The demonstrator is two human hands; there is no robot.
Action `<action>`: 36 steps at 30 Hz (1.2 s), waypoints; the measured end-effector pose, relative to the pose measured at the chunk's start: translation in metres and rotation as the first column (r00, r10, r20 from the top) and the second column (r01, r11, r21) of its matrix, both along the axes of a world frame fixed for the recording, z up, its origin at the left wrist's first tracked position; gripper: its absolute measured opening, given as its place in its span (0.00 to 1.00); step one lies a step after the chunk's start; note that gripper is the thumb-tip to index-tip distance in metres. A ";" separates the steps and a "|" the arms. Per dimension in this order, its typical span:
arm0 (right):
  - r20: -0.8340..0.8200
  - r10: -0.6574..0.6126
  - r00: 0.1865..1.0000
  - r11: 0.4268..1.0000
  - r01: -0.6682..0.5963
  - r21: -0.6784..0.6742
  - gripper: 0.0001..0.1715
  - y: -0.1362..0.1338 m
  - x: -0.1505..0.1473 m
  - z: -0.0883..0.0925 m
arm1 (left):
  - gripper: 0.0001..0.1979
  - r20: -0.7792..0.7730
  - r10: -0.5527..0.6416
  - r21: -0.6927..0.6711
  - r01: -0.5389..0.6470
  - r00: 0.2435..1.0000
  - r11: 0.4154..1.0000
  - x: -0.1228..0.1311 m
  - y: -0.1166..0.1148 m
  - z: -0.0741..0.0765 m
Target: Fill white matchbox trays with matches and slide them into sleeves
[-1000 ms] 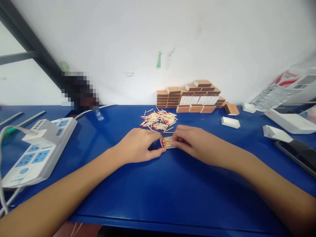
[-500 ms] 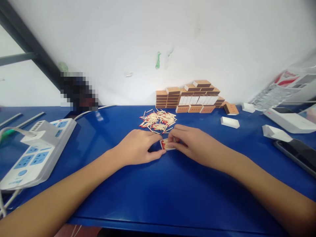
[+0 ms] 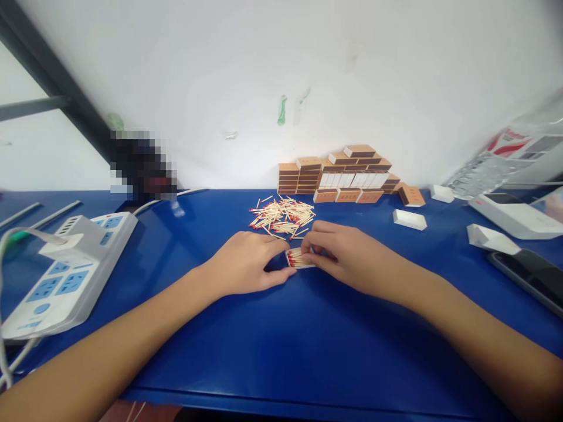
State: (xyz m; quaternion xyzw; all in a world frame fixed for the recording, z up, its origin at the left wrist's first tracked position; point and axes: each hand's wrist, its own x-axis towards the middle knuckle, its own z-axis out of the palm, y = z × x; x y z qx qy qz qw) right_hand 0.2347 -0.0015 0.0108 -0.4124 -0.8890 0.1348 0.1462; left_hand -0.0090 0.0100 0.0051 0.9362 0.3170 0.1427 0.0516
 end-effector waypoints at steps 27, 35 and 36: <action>-0.081 0.117 0.990 0.992 -0.121 -0.037 0.12 -0.002 0.000 0.008 | 0.12 -0.019 0.001 -0.014 -0.002 1.000 1.000 0.001 -0.001 0.002; 0.013 0.031 0.999 1.000 -0.031 -0.002 0.11 -0.001 -0.004 0.003 | 0.12 -0.018 -0.003 -0.007 0.003 1.000 1.000 0.001 -0.001 0.002; 0.021 0.018 1.000 1.000 -0.018 -0.004 0.10 0.000 -0.005 0.003 | 0.12 -0.017 -0.004 -0.006 0.004 1.000 1.000 0.001 -0.001 0.002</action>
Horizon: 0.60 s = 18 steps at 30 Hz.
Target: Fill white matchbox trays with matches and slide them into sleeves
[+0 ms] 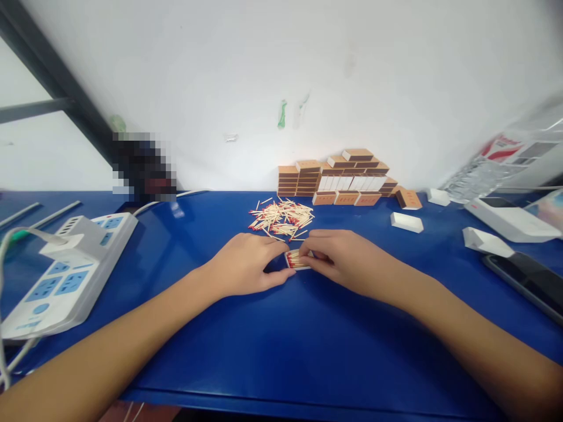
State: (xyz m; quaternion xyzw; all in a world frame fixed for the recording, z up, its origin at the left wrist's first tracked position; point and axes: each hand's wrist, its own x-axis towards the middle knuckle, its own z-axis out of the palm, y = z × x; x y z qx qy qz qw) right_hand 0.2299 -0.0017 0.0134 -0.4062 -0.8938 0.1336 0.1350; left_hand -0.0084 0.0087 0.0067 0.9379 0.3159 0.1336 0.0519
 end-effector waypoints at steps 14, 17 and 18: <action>0.067 -0.083 0.994 0.996 0.084 -0.012 0.10 0.000 -0.001 0.001 | 0.13 -0.003 0.010 -0.014 -0.011 1.000 1.000 0.001 -0.001 -0.001; 0.042 -0.063 0.997 0.998 0.063 0.006 0.06 -0.001 0.000 0.001 | 0.14 -0.004 0.013 -0.009 -0.013 1.000 1.000 0.001 -0.001 -0.001; 0.038 -0.058 0.998 0.998 0.058 0.009 0.06 -0.001 0.000 0.001 | 0.14 -0.005 0.013 -0.005 -0.014 1.000 1.000 0.001 -0.001 -0.001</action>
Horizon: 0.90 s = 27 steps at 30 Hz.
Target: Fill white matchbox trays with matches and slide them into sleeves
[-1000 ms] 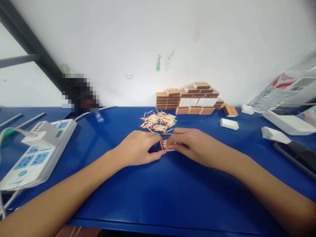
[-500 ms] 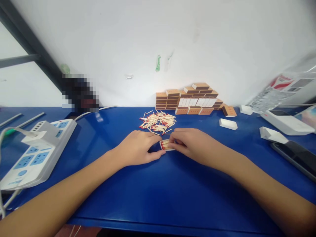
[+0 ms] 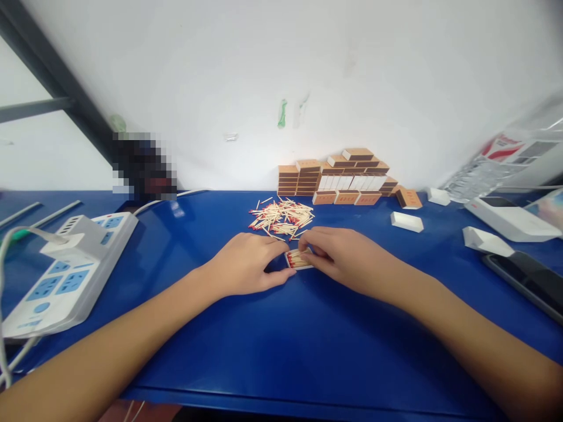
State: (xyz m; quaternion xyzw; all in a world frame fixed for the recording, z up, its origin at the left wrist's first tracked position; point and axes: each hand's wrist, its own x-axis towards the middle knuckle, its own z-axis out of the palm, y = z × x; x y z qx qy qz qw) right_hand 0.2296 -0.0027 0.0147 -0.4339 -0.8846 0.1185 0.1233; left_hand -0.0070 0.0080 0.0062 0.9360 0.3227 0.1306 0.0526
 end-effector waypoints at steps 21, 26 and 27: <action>-0.136 -0.077 0.988 0.997 0.077 -0.010 0.07 0.039 0.015 -0.025 | 0.12 -0.003 -0.010 -0.040 0.010 1.000 0.999 0.002 -0.002 0.003; -0.065 -0.095 0.993 0.995 0.093 -0.038 0.09 0.034 0.015 -0.021 | 0.12 -0.008 -0.004 -0.043 0.004 1.000 0.999 0.001 -0.002 0.004; -0.050 -0.090 0.995 0.995 0.089 -0.036 0.09 0.033 0.016 -0.020 | 0.12 -0.008 -0.003 -0.040 0.003 1.000 0.999 0.001 -0.002 0.004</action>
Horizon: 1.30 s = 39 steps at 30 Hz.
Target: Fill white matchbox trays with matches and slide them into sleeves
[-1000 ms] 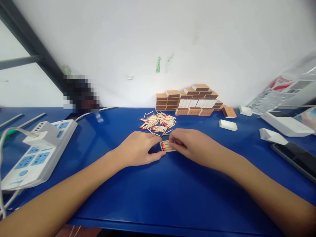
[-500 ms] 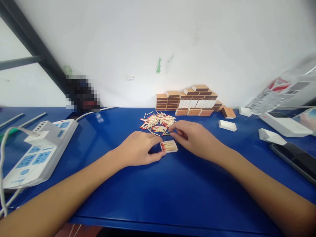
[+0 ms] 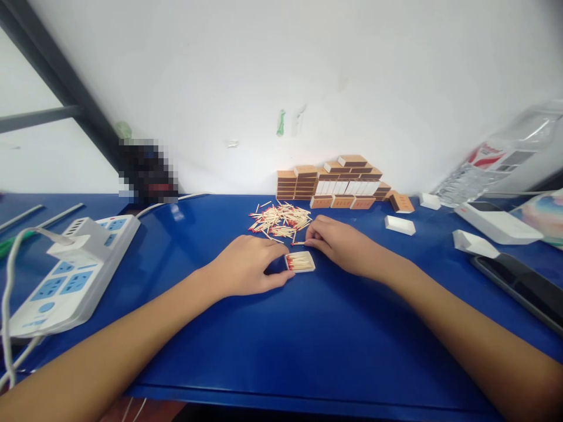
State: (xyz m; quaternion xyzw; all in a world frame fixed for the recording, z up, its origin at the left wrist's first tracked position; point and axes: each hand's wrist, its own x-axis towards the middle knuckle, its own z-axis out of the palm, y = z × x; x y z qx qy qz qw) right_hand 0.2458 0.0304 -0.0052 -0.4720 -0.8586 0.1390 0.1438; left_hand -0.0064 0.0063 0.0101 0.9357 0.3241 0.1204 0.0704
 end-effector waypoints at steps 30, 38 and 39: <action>0.023 -0.026 0.999 0.997 0.027 -0.067 0.11 -0.007 0.007 0.007 | 0.13 -0.003 -0.001 0.026 0.001 1.000 1.000 -0.001 0.002 -0.001; -0.016 0.102 0.995 0.992 -0.103 -0.076 0.08 -0.029 -0.006 0.017 | 0.13 0.002 0.016 0.051 -0.016 1.000 0.999 -0.003 0.004 -0.003; 0.002 0.117 0.993 0.990 -0.116 -0.076 0.07 -0.031 -0.008 0.017 | 0.13 0.002 0.016 0.053 -0.016 1.000 0.998 -0.003 0.004 -0.003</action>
